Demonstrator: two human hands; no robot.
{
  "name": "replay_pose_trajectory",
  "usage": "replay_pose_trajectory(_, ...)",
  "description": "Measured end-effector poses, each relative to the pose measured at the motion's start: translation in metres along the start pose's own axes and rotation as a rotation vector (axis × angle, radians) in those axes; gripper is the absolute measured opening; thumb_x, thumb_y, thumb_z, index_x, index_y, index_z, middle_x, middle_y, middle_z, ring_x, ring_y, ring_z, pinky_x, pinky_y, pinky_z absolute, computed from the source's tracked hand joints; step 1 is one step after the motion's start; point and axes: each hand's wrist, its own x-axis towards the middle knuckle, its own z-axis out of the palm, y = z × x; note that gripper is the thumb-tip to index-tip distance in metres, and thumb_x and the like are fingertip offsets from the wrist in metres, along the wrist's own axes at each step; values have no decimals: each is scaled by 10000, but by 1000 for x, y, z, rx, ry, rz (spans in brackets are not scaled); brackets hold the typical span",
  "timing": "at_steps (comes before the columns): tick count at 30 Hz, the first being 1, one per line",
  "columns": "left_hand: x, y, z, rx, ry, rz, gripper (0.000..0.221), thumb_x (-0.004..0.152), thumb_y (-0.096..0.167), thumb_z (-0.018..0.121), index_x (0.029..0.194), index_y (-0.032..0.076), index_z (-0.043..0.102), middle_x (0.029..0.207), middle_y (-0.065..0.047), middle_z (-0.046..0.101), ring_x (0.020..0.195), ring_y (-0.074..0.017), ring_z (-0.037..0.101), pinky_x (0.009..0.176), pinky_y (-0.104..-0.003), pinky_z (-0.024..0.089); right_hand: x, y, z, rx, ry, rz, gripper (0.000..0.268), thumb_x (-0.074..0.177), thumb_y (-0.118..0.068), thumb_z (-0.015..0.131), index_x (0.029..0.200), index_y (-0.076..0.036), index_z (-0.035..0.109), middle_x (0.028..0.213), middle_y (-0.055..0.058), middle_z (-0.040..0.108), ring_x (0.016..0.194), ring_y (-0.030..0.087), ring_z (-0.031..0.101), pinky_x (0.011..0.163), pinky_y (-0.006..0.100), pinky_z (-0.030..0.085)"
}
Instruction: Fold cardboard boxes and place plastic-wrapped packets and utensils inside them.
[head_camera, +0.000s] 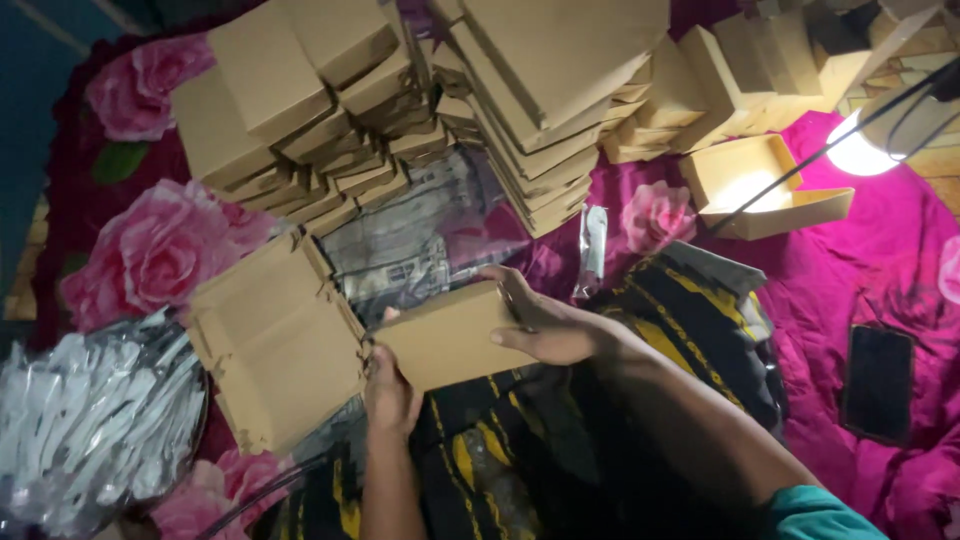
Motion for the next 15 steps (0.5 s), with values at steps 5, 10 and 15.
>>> replay_pose_trajectory(5,67,-79,-49,298,-435,-65,809,928,597,347,1645,236,245,1606,-138,455,1481,-295,441,1222,-460,315,-72,-19,-98,-329,108,168,795,951,-96,511,1626,-174,98,1460,94,199,1259,230,209,1025,383,220)
replay_pose_trajectory(10,87,-130,-49,1110,-538,144,615,936,443,630,1506,238,525,1397,-59,683,1200,-200,685,1047,-333,475,-119,-62,-161,314,780,272,926,667,-173,576,1574,-213,392,1387,105,530,1229,304,557,920,390,506)
replay_pose_trajectory(15,72,-117,-29,1416,-676,138,613,967,440,578,1527,215,466,1544,-71,518,1413,-273,498,1157,-394,380,-108,-29,-199,-103,924,474,795,927,-89,553,1574,-15,96,1337,210,543,1129,359,616,815,432,553)
